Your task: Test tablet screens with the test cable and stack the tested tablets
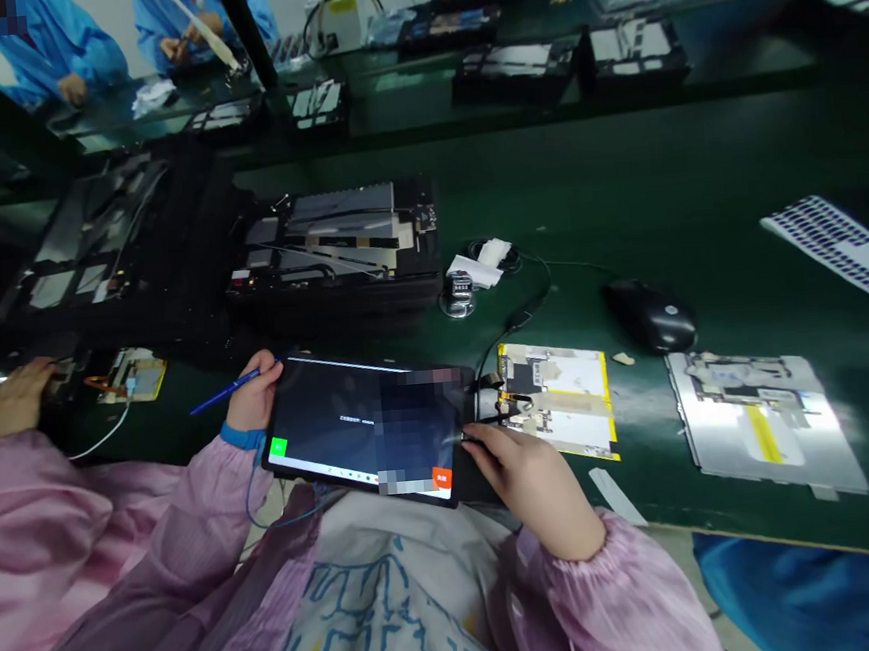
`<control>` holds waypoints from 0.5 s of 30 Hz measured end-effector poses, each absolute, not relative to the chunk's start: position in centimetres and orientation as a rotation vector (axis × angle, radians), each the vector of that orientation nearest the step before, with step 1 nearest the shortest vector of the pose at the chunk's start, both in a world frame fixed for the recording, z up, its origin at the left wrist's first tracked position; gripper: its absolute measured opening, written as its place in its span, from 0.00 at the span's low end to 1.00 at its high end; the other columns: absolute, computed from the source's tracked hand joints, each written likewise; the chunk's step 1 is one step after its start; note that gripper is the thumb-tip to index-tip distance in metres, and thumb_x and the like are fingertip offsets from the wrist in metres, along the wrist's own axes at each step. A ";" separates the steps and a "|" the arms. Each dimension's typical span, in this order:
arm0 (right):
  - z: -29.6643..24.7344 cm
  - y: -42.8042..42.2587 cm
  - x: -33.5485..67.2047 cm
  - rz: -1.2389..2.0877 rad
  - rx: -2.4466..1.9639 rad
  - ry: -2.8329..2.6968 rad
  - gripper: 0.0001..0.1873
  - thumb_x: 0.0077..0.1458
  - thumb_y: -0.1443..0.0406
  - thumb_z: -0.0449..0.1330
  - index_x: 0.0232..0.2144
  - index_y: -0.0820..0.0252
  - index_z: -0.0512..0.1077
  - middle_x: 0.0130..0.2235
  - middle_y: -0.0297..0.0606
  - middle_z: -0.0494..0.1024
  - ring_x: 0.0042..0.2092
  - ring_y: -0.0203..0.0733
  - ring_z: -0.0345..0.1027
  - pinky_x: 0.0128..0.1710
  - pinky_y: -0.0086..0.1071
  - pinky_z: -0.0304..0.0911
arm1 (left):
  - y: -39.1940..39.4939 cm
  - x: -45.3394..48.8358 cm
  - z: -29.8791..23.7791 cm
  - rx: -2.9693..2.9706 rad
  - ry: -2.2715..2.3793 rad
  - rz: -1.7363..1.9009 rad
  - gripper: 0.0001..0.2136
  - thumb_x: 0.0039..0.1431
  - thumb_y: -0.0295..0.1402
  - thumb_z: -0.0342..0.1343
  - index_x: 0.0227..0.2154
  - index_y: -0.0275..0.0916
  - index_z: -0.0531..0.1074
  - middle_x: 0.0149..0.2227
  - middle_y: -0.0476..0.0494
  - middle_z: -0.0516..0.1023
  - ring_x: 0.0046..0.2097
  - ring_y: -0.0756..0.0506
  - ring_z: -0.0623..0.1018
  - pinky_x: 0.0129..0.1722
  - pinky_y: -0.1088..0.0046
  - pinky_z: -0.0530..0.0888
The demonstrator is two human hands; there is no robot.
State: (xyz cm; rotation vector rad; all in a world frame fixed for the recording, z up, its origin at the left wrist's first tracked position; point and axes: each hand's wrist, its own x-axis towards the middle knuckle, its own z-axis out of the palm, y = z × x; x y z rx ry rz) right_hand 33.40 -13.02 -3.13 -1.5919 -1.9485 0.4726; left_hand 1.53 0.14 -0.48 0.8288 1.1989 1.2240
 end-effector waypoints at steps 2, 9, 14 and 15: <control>-3.0 -12.8 33.4 0.411 -1.597 -2.047 0.14 0.61 0.60 0.51 0.38 0.59 0.75 0.31 0.42 0.80 0.28 0.43 0.74 0.29 0.34 0.67 | 0.1 1.5 -0.5 0.829 1.189 1.232 0.18 0.39 0.28 0.62 0.21 0.40 0.54 0.22 0.52 0.73 0.34 0.44 0.77 0.34 0.71 0.70; -2.1 -12.5 32.7 0.254 -1.670 -2.090 0.11 0.56 0.63 0.51 0.32 0.60 0.73 0.26 0.40 0.76 0.25 0.40 0.70 0.26 0.31 0.61 | 0.1 1.4 -0.5 0.810 1.185 1.231 0.17 0.40 0.27 0.62 0.21 0.40 0.54 0.18 0.55 0.67 0.27 0.48 0.74 0.30 0.73 0.68; -1.2 -12.3 35.2 0.454 -1.804 -1.702 0.12 0.54 0.58 0.54 0.33 0.59 0.72 0.22 0.36 0.73 0.22 0.39 0.66 0.23 0.31 0.60 | 0.2 1.4 -0.5 0.803 1.188 1.253 0.17 0.40 0.26 0.61 0.20 0.39 0.54 0.18 0.55 0.65 0.23 0.51 0.70 0.27 0.75 0.66; -0.8 -12.1 36.4 0.414 -1.855 -1.550 0.12 0.53 0.57 0.54 0.33 0.59 0.72 0.24 0.38 0.74 0.23 0.40 0.67 0.23 0.32 0.60 | 0.2 1.4 -0.5 0.799 1.182 1.249 0.17 0.40 0.26 0.62 0.20 0.40 0.54 0.18 0.55 0.66 0.24 0.50 0.71 0.27 0.75 0.66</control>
